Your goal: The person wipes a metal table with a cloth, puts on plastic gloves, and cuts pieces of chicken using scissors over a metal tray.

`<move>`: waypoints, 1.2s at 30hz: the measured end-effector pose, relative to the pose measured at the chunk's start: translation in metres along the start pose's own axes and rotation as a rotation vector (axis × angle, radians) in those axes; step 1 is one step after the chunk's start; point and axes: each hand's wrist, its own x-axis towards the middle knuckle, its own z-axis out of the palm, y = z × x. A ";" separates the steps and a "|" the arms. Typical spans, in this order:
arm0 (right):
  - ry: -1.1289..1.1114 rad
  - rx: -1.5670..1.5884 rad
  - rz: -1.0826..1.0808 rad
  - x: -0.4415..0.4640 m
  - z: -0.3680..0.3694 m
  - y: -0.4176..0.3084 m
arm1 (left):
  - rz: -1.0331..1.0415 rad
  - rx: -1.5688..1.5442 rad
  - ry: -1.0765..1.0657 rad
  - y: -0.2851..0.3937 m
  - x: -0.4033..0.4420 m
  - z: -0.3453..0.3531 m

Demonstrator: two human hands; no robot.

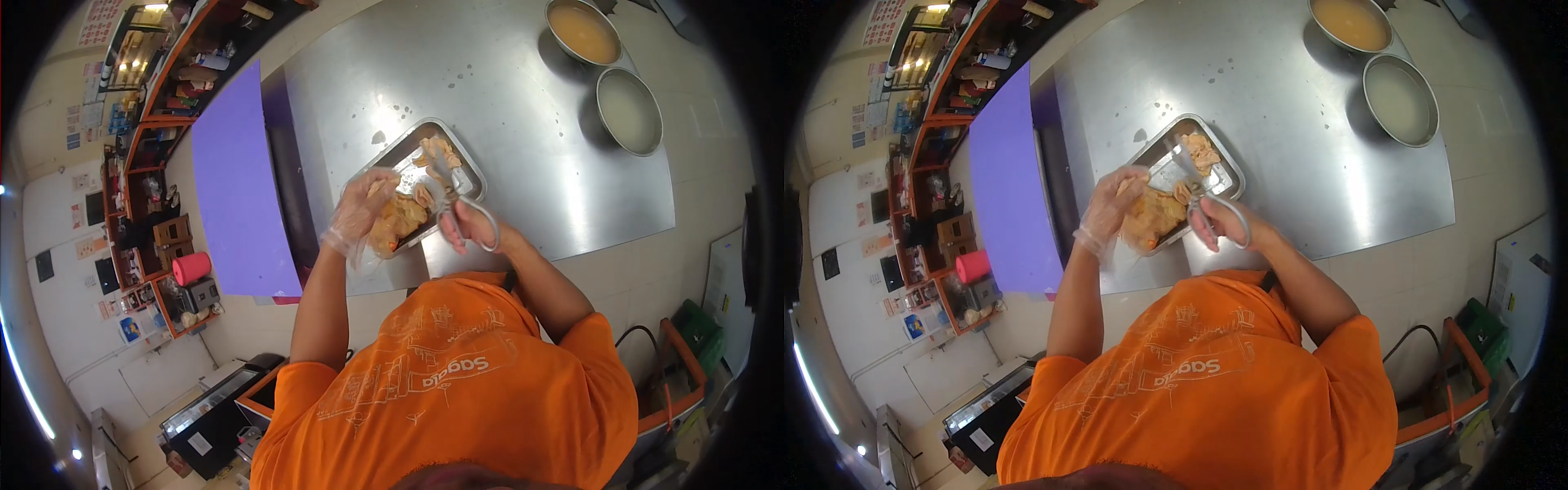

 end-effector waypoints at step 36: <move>0.015 -0.116 0.330 0.006 0.012 0.034 | 0.294 0.142 0.334 0.026 0.011 0.029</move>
